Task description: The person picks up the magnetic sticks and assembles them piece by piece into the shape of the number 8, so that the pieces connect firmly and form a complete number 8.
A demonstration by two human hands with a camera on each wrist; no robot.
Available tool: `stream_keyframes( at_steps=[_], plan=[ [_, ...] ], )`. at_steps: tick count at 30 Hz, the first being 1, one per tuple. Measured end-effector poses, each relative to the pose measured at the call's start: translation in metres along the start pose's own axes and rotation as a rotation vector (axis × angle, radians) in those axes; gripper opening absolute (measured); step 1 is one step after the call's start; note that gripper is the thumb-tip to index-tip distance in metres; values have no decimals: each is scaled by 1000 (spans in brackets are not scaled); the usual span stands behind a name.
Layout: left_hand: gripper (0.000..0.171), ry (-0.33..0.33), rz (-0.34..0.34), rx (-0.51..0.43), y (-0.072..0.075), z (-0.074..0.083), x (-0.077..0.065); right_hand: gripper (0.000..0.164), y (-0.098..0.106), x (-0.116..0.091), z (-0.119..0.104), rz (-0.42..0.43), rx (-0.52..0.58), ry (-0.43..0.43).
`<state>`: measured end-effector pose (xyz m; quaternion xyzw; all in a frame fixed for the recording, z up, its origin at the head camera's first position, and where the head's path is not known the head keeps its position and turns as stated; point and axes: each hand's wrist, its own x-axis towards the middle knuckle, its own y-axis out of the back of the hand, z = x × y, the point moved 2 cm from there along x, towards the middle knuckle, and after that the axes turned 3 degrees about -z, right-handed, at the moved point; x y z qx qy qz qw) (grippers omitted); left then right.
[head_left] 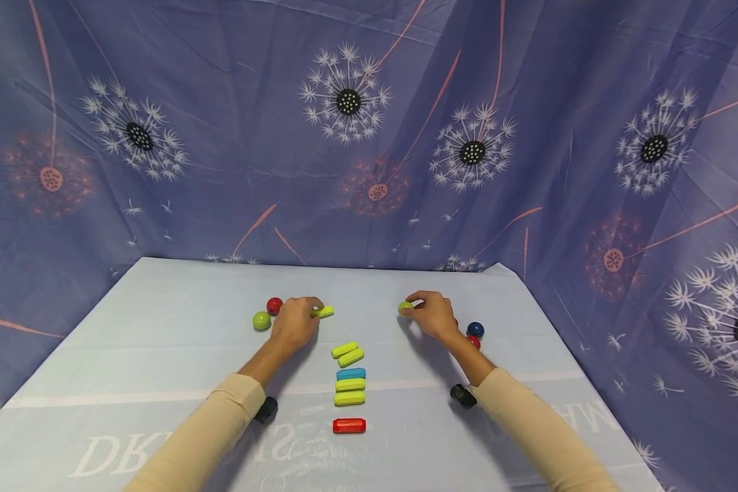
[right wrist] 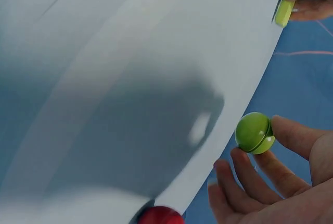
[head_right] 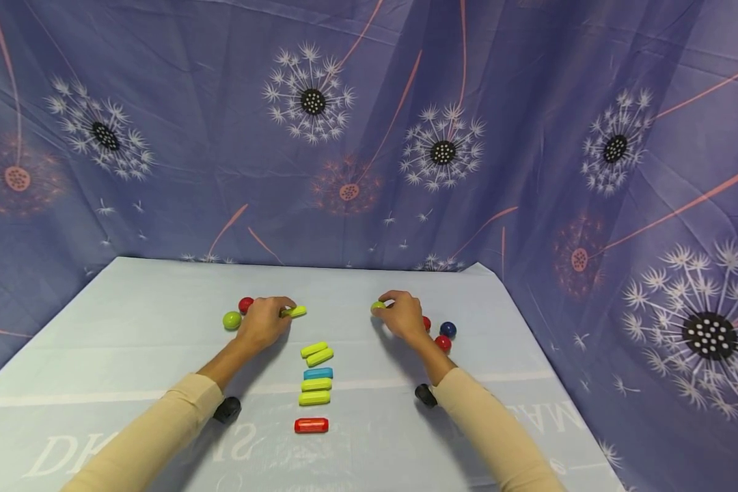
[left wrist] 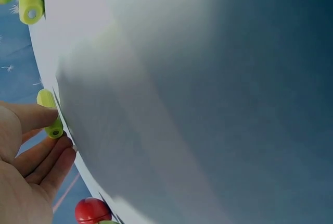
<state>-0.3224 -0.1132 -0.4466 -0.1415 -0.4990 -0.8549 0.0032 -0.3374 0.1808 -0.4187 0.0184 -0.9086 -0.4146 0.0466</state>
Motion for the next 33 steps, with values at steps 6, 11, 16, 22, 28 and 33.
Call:
stream_keyframes(
  at_steps=[6, 11, 16, 22, 28, 33],
  plan=[
    [25, -30, 22, -1, -4, 3, 2, 29, -15, 2, -11, -18, 27, 14],
    [27, -22, -6, -23, -3, 9, 2, 29, -28, 4, -20, -35, 41, 24],
    [27, -27, -19, -44, -3, 14, 3, 29, -40, 5, -25, -56, 66, 27],
    [27, -32, -15, -61, -5, 17, 4, 28, -50, 7, -30, -67, 72, 31],
    [27, -37, -10, -72, -8, 20, 4, 28, -55, 9, -35, -84, 56, 23],
    [27, -35, -25, -76, -10, 21, 4, 28, -60, 9, -40, -90, 31, 23]
  ],
)
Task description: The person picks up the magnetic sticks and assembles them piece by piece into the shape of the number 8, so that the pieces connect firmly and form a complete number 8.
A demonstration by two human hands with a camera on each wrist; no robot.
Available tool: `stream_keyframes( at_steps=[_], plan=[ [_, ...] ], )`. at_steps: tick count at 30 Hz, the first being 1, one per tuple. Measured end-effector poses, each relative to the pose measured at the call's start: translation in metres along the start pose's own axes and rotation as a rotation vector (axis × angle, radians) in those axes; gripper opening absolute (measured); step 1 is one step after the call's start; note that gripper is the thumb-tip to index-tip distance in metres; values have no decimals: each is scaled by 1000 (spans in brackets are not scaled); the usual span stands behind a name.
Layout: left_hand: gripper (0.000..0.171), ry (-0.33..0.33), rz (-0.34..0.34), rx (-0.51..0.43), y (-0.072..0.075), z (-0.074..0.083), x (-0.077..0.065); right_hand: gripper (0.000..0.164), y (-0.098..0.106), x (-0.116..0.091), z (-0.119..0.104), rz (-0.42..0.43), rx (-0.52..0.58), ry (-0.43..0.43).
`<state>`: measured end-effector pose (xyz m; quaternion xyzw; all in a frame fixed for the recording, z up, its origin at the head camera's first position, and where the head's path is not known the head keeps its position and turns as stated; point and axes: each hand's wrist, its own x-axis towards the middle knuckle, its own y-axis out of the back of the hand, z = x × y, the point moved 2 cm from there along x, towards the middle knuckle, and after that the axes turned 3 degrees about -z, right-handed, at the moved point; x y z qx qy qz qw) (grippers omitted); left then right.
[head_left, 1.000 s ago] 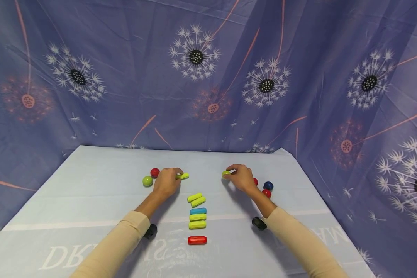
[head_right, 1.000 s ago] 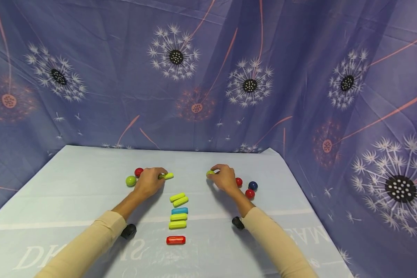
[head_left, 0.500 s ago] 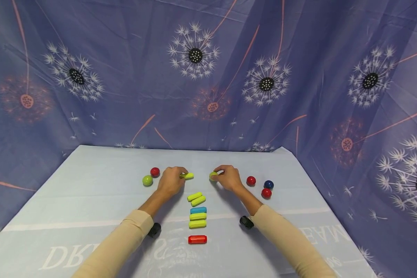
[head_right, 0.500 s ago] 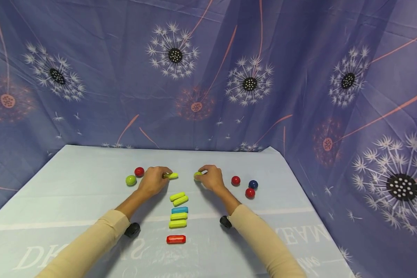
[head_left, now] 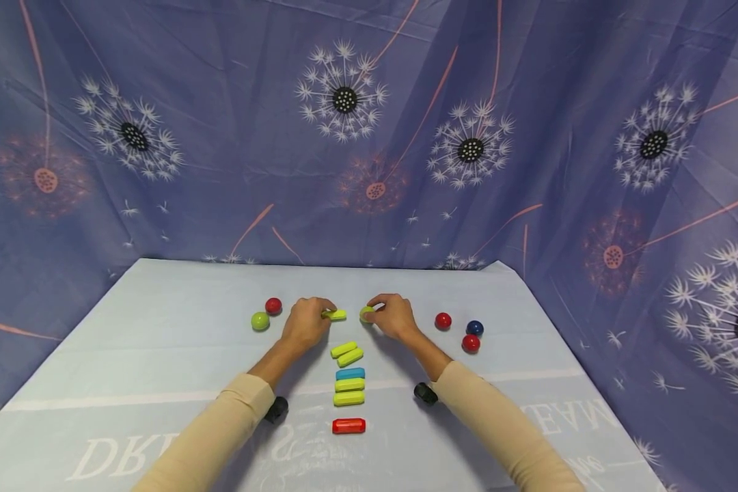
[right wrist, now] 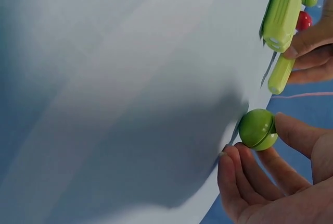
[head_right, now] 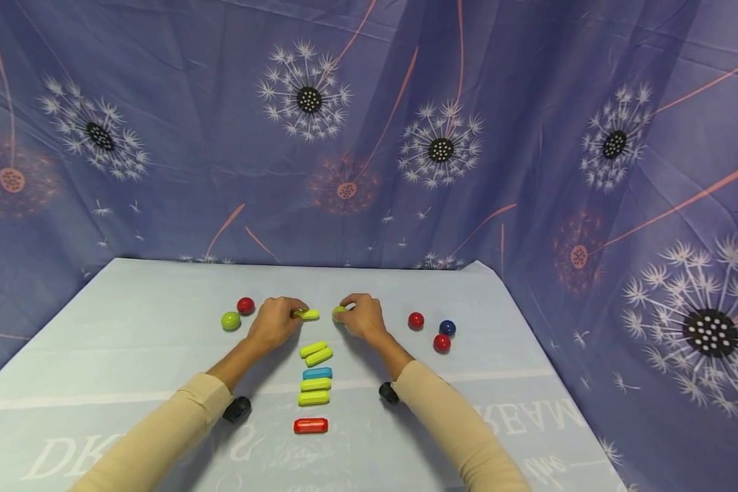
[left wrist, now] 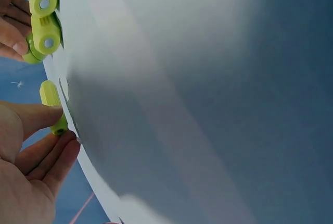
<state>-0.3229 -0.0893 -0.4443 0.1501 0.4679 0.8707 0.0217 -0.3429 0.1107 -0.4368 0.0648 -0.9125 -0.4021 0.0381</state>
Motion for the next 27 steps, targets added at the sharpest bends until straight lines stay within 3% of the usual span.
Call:
stream_keyframes(
  at_steps=[9, 27],
  plan=[
    [25, 12, -29, 7, -2, 6, 1, 29, -5, 0, -6, -13, 7, 55],
    [25, -17, -15, -16, -5, 11, 3, 27, -7, 1, -7, -6, 21, 56]
  ],
)
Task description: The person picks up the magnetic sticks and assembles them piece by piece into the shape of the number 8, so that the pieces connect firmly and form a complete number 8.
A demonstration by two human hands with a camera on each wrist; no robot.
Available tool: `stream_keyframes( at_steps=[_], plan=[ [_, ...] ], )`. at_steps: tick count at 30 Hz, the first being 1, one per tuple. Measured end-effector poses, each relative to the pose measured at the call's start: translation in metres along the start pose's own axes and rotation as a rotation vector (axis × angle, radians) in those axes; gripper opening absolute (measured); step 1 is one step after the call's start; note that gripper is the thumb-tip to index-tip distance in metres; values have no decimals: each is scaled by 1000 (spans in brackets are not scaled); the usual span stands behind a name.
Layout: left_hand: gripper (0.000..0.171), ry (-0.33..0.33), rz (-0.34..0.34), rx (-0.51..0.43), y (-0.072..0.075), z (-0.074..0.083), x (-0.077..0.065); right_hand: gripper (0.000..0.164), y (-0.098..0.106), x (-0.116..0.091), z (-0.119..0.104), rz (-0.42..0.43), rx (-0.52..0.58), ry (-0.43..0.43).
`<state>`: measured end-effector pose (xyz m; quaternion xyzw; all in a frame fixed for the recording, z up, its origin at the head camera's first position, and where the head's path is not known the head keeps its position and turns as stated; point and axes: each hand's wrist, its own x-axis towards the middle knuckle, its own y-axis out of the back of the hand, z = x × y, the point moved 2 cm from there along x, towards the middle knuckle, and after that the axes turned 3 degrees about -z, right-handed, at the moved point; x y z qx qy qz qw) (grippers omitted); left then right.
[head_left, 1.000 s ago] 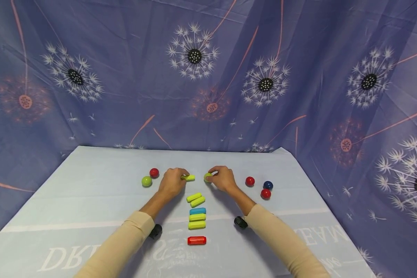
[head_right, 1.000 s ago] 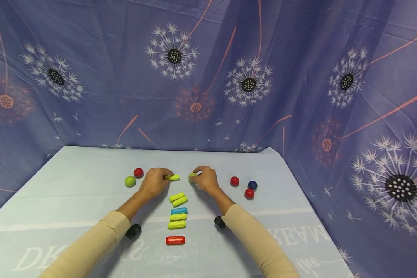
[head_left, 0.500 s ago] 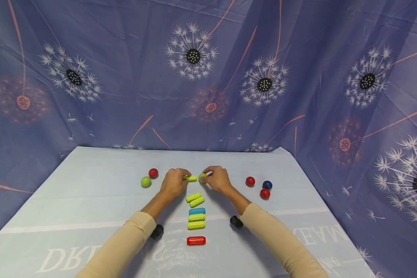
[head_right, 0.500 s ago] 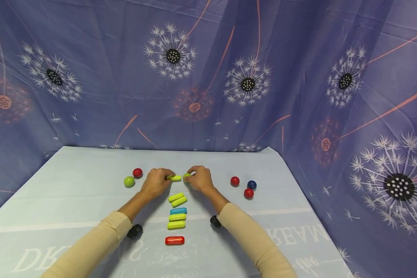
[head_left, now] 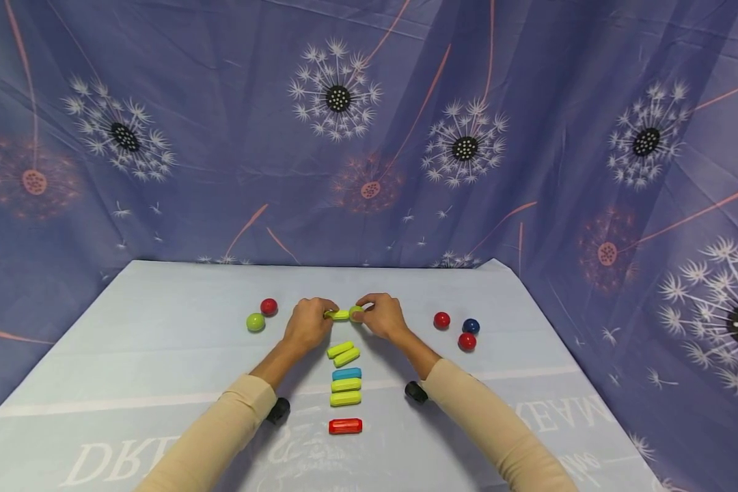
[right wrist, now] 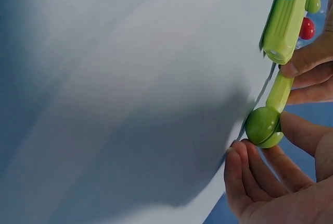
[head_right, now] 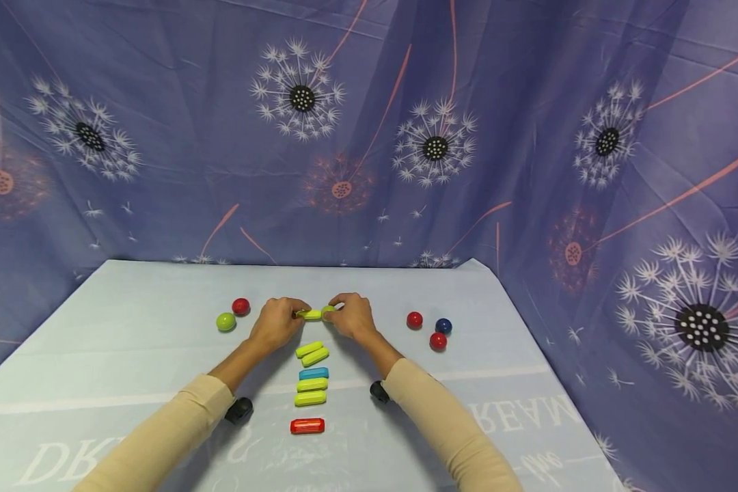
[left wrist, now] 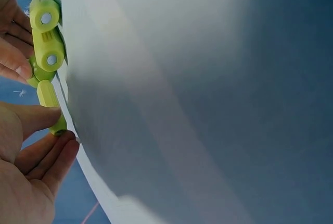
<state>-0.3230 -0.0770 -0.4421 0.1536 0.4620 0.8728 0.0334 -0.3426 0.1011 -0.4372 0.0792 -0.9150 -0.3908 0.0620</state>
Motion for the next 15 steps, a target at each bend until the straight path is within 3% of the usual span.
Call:
stream_keyframes(
  at_steps=[15],
  plan=[
    [27, -2, 28, -5, -1, -2, -1, 26, -1, 2, 4, -13, -9, 6]
  ],
)
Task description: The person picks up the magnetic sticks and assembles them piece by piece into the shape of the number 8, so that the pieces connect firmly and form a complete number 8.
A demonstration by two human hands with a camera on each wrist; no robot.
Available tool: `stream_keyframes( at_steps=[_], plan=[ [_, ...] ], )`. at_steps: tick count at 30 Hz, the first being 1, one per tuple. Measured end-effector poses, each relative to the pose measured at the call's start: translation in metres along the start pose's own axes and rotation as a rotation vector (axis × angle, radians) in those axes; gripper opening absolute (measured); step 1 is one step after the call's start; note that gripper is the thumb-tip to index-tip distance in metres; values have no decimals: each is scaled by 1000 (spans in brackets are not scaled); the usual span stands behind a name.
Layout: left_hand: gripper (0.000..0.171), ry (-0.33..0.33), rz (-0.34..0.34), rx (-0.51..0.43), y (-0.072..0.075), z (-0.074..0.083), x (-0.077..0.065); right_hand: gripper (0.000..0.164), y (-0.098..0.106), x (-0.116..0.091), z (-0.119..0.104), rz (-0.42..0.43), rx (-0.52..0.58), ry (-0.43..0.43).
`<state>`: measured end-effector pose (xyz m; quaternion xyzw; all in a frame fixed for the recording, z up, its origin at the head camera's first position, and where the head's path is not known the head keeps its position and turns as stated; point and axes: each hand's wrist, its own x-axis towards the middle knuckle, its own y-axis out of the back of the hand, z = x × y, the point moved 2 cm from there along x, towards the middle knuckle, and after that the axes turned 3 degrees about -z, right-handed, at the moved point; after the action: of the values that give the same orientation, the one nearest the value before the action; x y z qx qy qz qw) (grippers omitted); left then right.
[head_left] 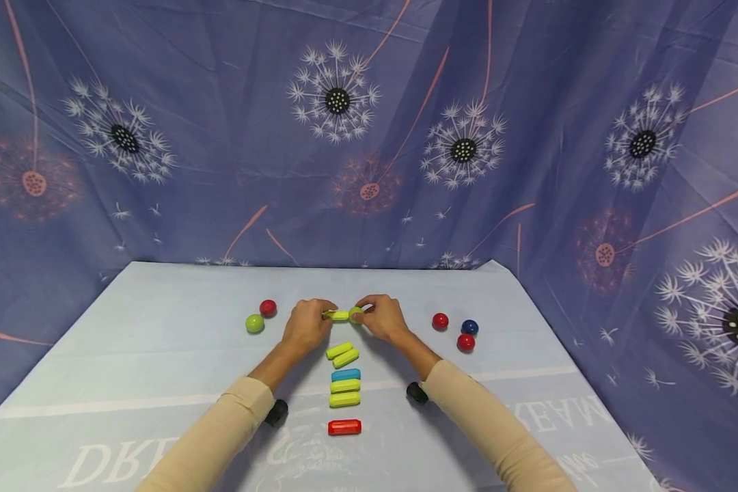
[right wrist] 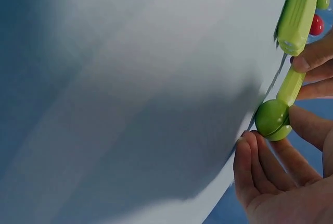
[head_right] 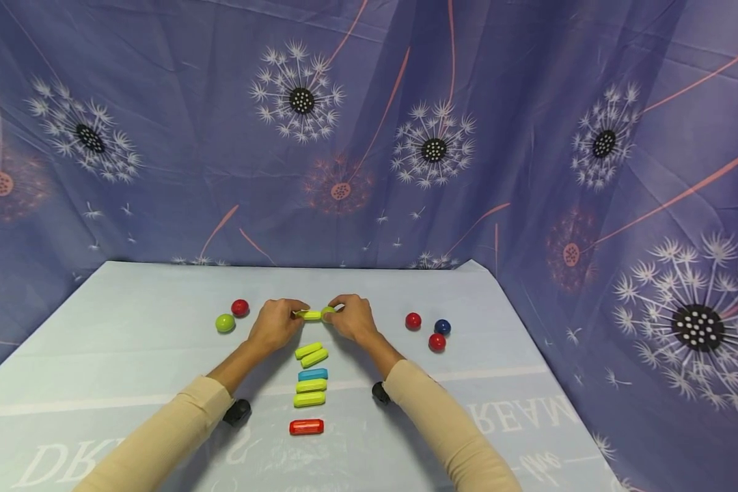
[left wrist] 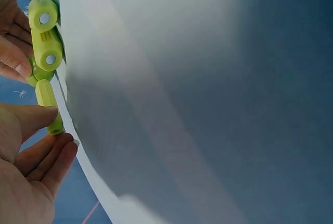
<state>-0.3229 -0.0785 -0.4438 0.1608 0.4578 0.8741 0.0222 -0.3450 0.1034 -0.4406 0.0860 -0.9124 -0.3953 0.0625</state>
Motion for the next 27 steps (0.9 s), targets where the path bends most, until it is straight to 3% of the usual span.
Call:
stream_keyframes(
  at_steps=[6, 12, 17, 27],
  plan=[
    [32, -10, 0, -1, 8, -1, -5, 26, 1, -1, 1, -3, 1, 5],
    [31, -9, 10, -8, 26, -4, -9, 26, 2, 1, 1, -10, 2, -3],
    [32, -47, 45, -4, 43, -9, -13, 26, 2, 1, 2, -7, 9, 1],
    [36, -3, 164, 9, 78, -45, -21, 26, 1, 0, 3, -11, 15, -4]
  ],
)
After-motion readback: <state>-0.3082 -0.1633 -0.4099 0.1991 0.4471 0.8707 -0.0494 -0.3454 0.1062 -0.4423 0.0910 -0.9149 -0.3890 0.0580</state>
